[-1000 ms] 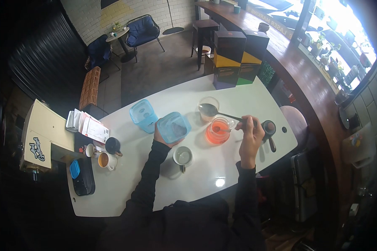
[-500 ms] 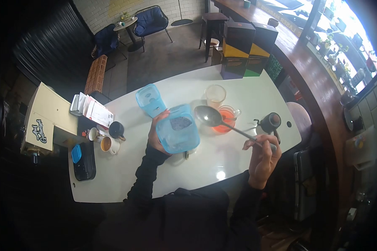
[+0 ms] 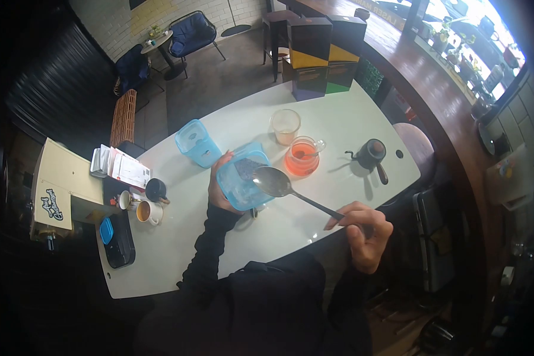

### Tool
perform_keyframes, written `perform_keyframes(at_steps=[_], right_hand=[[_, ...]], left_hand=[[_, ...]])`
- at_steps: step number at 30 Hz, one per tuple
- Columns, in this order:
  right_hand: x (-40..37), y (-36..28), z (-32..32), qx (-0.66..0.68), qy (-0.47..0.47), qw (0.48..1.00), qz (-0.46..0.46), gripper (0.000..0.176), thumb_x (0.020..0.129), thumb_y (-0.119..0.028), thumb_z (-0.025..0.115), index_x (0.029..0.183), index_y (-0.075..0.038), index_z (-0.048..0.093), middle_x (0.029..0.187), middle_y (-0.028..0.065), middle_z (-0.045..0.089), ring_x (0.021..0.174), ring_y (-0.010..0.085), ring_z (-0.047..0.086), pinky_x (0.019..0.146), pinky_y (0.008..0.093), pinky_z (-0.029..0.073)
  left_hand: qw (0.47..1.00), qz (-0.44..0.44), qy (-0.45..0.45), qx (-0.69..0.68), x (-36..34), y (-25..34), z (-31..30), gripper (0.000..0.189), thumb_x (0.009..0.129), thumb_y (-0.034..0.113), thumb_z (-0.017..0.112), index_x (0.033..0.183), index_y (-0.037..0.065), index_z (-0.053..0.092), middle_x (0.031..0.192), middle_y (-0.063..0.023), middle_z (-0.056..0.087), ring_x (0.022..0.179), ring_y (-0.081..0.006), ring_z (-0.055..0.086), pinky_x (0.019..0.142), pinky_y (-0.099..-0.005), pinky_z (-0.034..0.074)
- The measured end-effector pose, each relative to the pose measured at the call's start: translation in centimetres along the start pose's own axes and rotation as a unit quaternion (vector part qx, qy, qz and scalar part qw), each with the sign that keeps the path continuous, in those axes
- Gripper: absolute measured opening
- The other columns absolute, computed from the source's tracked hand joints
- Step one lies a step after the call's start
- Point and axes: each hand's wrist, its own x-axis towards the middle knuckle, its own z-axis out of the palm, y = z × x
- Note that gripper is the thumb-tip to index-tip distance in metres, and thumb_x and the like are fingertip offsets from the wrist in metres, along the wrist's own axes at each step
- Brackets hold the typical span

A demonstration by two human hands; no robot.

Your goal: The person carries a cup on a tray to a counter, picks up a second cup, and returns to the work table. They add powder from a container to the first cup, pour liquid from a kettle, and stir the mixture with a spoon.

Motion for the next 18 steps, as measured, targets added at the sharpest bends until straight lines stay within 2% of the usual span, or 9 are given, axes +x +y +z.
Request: perform_keyframes(at_steps=[1,2,5,6,10,18], right_hand=[[0.1,0.1,0.2,-0.020,-0.033,0.999,0.001,0.021,0.089,-0.015,0.059,0.087,0.007,0.059,0.077,0.0228,0.064,0.067,0.0259,0.064,0.065,0.0325,0.051],[0.4,0.1,0.6,-0.018,-0.045,0.999,0.016,0.015,0.087,-0.009,0.060,0.088,0.006,0.062,0.080,0.0208,0.066,0.070,0.0254,0.066,0.067,0.0318,0.051],[0.6,0.5,1.8,-0.071,-0.086,0.993,0.038,0.009,0.082,-0.001,0.060,0.088,0.006,0.062,0.079,0.0187,0.067,0.070,0.0243,0.066,0.068,0.0319,0.051],[0.8,0.9,2.4,-0.084,-0.086,0.992,0.027,0.010,0.078,0.006,0.060,0.087,0.004,0.063,0.080,0.0157,0.068,0.068,0.0206,0.065,0.063,0.0283,0.050],[0.9,2.0,4.3,-0.178,-0.089,0.979,0.033,0.012,0.076,0.007,0.064,0.087,0.002,0.065,0.079,0.0104,0.067,0.061,0.0142,0.060,0.054,0.0242,0.045],[1.0,3.7,7.0,-0.256,-0.074,0.963,0.038,0.011,0.077,0.004,0.070,0.087,0.002,0.066,0.073,0.0091,0.065,0.058,0.0149,0.060,0.055,0.0259,0.047]], left_hand=[[1.000,0.017,0.016,0.007,0.3,0.0,-0.1,0.094,0.053,0.016,0.088,0.134,0.002,0.042,0.133,-0.0238,0.047,0.125,-0.0376,0.048,0.103,-0.0436,0.042],[0.999,0.027,0.015,0.034,0.6,0.2,-0.3,0.094,0.054,0.017,0.089,0.134,0.004,0.042,0.134,-0.0233,0.047,0.126,-0.0382,0.047,0.103,-0.0453,0.042],[0.998,0.043,0.019,0.030,0.8,0.2,-0.7,0.092,0.054,0.017,0.089,0.133,0.007,0.043,0.135,-0.0224,0.046,0.126,-0.0396,0.047,0.103,-0.0481,0.042],[0.998,0.043,0.020,0.032,0.8,0.2,-0.7,0.092,0.054,0.017,0.089,0.133,0.007,0.043,0.135,-0.0224,0.046,0.126,-0.0396,0.047,0.103,-0.0481,0.042],[0.999,0.049,0.017,0.015,0.2,0.3,-0.7,0.090,0.054,0.017,0.090,0.131,0.009,0.044,0.135,-0.0209,0.045,0.126,-0.0419,0.046,0.103,-0.0511,0.042],[0.999,0.033,0.007,-0.005,-0.6,0.1,-0.5,0.090,0.053,0.017,0.091,0.130,0.012,0.045,0.134,-0.0206,0.045,0.127,-0.0429,0.045,0.101,-0.0516,0.045]])
